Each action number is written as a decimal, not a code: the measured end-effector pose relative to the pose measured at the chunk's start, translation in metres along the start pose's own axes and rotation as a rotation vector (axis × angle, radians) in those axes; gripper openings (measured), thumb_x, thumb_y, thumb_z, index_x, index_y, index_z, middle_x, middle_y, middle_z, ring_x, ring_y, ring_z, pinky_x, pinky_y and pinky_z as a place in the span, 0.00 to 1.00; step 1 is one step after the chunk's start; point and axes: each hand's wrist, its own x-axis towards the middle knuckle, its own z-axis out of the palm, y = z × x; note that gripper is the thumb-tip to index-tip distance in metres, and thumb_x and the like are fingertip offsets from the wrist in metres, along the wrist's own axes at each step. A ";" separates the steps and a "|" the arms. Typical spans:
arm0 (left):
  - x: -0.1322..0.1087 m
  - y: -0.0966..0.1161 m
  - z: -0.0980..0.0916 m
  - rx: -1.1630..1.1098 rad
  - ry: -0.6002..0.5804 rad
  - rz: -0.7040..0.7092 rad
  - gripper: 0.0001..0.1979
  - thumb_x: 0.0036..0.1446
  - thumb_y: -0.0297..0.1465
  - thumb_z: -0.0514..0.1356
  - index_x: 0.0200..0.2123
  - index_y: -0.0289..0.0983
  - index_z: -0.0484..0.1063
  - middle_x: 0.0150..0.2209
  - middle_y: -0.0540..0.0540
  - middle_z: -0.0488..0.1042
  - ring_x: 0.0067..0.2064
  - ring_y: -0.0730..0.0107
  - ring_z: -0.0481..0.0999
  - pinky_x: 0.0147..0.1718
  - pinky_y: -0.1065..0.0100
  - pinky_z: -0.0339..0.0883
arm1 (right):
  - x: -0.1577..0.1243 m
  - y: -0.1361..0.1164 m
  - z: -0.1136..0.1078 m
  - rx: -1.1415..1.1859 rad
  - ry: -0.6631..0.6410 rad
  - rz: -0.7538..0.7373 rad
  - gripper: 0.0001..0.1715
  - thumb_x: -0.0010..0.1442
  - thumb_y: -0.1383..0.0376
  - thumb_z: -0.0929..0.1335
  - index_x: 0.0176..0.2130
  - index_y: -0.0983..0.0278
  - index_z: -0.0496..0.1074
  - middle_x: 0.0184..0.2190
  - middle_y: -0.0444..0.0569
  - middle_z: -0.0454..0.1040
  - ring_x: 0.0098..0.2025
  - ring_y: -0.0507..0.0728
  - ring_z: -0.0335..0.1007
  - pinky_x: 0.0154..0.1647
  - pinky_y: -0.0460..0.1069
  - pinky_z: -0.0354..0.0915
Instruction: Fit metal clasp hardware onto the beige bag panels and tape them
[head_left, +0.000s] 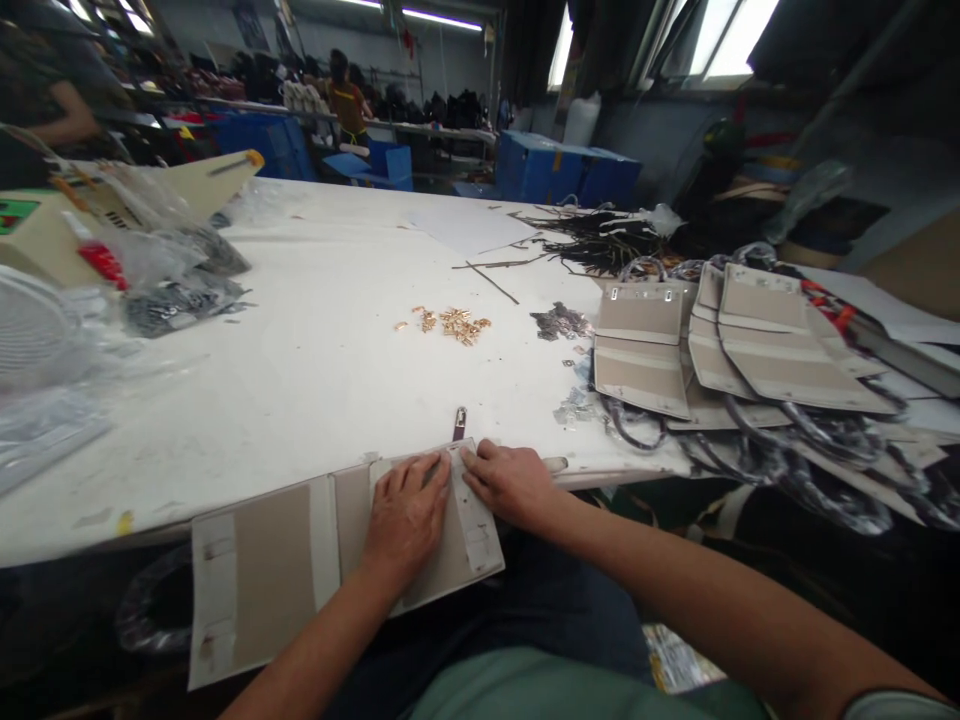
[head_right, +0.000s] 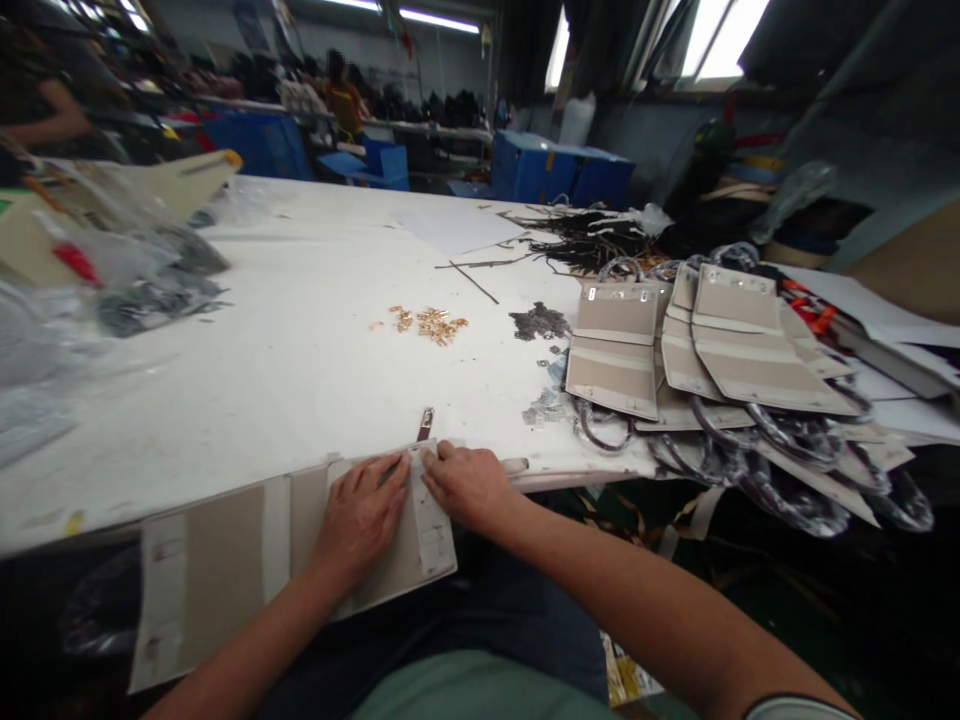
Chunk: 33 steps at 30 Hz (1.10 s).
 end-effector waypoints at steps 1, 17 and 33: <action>0.000 0.000 0.000 0.005 0.004 0.003 0.23 0.69 0.31 0.52 0.65 0.41 0.67 0.62 0.40 0.72 0.62 0.50 0.67 0.58 0.49 0.62 | 0.000 0.000 -0.001 0.003 0.013 -0.001 0.26 0.74 0.54 0.57 0.64 0.58 0.66 0.49 0.53 0.76 0.45 0.60 0.76 0.40 0.50 0.68; -0.001 -0.003 -0.001 -0.076 0.033 -0.042 0.23 0.68 0.32 0.53 0.64 0.44 0.68 0.62 0.43 0.73 0.61 0.51 0.69 0.58 0.48 0.64 | -0.006 0.171 -0.025 0.054 -0.013 0.479 0.23 0.60 0.58 0.71 0.54 0.53 0.79 0.51 0.49 0.79 0.50 0.62 0.75 0.47 0.50 0.66; -0.007 0.002 -0.001 -0.130 0.041 -0.064 0.23 0.67 0.32 0.55 0.65 0.43 0.67 0.62 0.43 0.72 0.62 0.52 0.66 0.61 0.48 0.61 | -0.016 0.161 -0.012 -0.082 0.160 0.337 0.15 0.65 0.59 0.68 0.48 0.53 0.81 0.50 0.45 0.79 0.44 0.57 0.75 0.41 0.48 0.63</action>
